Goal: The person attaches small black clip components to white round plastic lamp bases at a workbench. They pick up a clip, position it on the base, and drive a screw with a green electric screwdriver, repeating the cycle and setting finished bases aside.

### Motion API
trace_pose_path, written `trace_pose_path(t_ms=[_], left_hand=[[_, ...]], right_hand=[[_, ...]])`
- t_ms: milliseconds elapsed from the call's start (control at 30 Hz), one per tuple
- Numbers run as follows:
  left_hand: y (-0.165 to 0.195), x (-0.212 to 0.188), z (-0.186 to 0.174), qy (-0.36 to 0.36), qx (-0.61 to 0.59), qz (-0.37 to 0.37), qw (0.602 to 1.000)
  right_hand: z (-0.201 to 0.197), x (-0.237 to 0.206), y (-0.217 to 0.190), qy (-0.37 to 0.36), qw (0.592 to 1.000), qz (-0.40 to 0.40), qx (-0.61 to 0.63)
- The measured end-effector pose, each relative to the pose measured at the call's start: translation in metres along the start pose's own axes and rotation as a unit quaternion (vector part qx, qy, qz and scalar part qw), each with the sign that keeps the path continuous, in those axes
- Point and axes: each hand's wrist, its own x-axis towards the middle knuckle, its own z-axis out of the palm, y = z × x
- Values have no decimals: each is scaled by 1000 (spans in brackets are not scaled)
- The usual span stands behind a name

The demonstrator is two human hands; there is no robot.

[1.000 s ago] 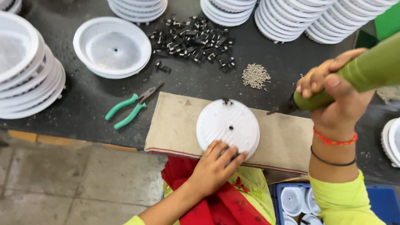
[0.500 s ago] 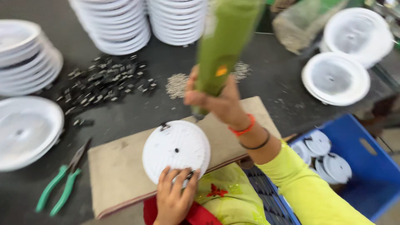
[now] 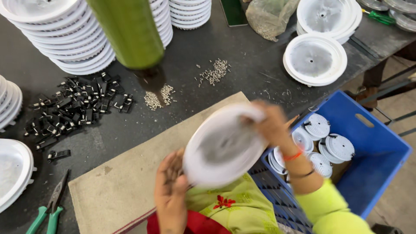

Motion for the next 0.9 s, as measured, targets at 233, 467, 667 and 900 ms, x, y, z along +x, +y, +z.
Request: trace_pose_path(t_ms=[233,467,667,900], left_hand=[[20,-39,-33,94,451,218,860],[26,-94,-128,212,654,270,675],[-24,-99,-119,185,752,277,569],[-34,-63,-65,237,762,289,529]], right_hand=[[-180,26,64,381,924,-19,-8],[-216,19,84,431,873,211,-89],[-250,-12,140,341,895,176,-228],[-190,-19,149,369,918,-122,-79]])
